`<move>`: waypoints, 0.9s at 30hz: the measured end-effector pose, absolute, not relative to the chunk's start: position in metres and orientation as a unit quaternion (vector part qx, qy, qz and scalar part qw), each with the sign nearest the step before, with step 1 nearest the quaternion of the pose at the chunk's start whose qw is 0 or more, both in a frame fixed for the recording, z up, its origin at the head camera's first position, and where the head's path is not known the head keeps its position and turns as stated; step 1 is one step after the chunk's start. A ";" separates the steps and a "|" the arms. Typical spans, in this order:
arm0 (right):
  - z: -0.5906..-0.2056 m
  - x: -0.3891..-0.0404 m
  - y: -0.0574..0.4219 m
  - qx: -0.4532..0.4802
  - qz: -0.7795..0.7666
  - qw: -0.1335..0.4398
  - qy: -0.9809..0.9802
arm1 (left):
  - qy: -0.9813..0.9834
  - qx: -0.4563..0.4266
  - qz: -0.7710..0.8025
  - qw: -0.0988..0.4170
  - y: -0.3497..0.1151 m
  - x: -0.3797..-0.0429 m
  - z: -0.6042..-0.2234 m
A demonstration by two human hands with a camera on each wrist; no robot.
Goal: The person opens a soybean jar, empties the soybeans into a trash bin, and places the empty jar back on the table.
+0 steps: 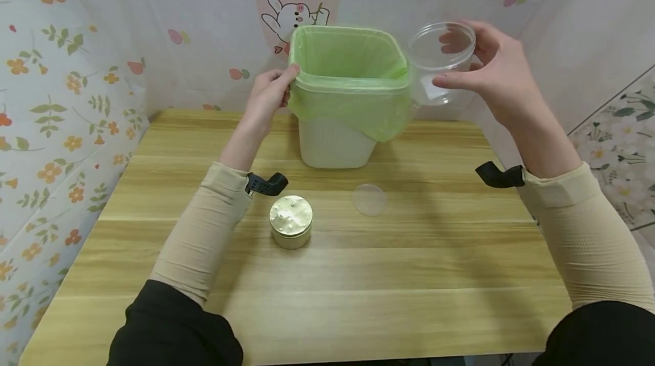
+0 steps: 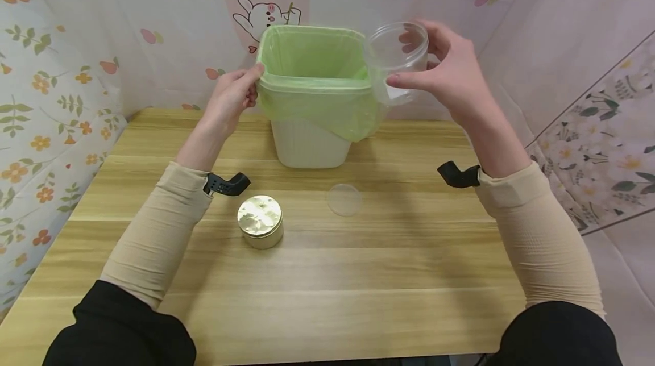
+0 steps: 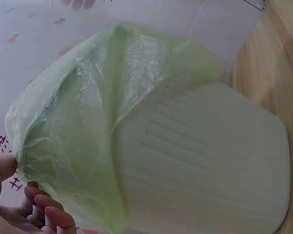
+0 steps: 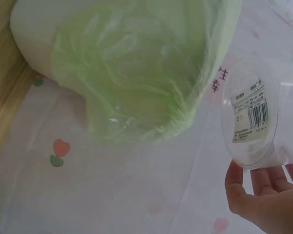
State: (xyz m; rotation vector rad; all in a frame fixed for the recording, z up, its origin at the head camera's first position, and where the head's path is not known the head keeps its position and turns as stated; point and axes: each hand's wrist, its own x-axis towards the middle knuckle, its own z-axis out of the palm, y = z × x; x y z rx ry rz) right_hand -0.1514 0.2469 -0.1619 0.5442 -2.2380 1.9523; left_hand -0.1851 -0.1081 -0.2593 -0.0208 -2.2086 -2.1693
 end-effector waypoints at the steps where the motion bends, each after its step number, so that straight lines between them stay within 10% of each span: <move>1: -0.167 -0.148 0.248 0.186 0.649 0.055 -0.735 | -0.717 -0.006 -0.697 0.025 -0.110 -0.184 -0.260; 27: -0.321 -0.092 0.272 0.339 0.444 -0.122 -0.820 | -0.708 -0.021 -0.705 0.038 -0.142 -0.112 -0.280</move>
